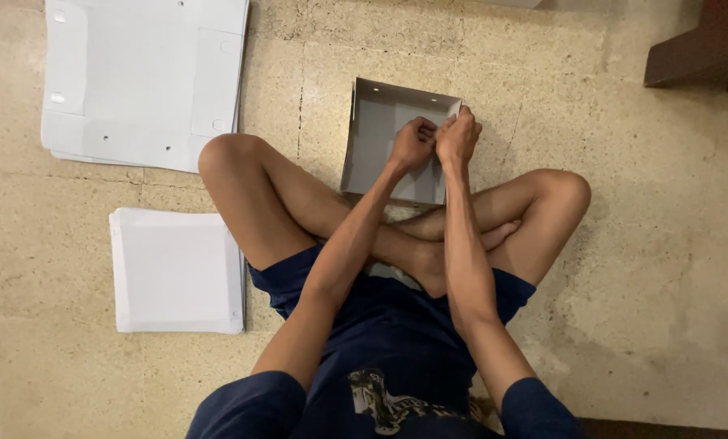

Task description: A person sitting on the floor assembles a cardboard box by folding a flat template and applying a white rectangular insert.

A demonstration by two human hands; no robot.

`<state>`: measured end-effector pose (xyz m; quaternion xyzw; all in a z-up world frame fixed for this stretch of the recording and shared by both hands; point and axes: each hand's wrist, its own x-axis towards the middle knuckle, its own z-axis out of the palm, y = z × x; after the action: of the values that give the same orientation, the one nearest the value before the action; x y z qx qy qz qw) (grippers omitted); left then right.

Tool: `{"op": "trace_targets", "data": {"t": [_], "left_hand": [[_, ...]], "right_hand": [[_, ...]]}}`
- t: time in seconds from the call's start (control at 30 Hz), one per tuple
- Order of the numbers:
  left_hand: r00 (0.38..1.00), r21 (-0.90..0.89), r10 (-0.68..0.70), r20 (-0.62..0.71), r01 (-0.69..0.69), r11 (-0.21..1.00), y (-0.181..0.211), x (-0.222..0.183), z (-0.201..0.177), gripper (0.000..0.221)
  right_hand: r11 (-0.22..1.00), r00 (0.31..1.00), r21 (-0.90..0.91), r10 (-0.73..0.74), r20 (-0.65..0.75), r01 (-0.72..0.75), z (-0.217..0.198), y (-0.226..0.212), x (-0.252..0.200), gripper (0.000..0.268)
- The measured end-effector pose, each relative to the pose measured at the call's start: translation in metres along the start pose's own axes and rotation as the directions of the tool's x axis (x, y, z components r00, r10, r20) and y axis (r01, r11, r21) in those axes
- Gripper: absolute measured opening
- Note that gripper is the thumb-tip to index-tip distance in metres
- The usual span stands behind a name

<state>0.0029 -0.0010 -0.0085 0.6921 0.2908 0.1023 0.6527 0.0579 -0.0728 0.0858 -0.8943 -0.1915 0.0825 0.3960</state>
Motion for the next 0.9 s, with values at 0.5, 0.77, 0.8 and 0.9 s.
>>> {"op": "trace_targets", "data": {"t": [0.5,0.77,0.8,0.9], "left_hand": [[0.998,-0.059,-0.040,0.038,0.042,0.997,-0.025,0.014,-0.002,0.026],[0.998,-0.049,-0.060,0.037,0.062,0.997,-0.014,0.011,-0.005,0.026],[0.997,-0.048,-0.067,0.031,0.068,0.996,-0.011,0.010,-0.006,0.026],[0.997,-0.015,-0.060,0.038,0.061,0.998,-0.013,0.010,-0.006,0.026]], "right_hand": [[0.991,0.997,-0.112,0.066,-0.037,-0.070,-0.007,-0.021,-0.002,0.017],[0.993,0.994,-0.048,0.102,-0.040,-0.104,-0.003,-0.033,-0.005,0.019],[0.990,0.992,-0.068,0.123,-0.042,-0.125,-0.004,-0.037,-0.005,0.018],[0.988,0.990,-0.068,0.133,-0.051,-0.136,-0.004,-0.032,-0.005,0.017]]}}
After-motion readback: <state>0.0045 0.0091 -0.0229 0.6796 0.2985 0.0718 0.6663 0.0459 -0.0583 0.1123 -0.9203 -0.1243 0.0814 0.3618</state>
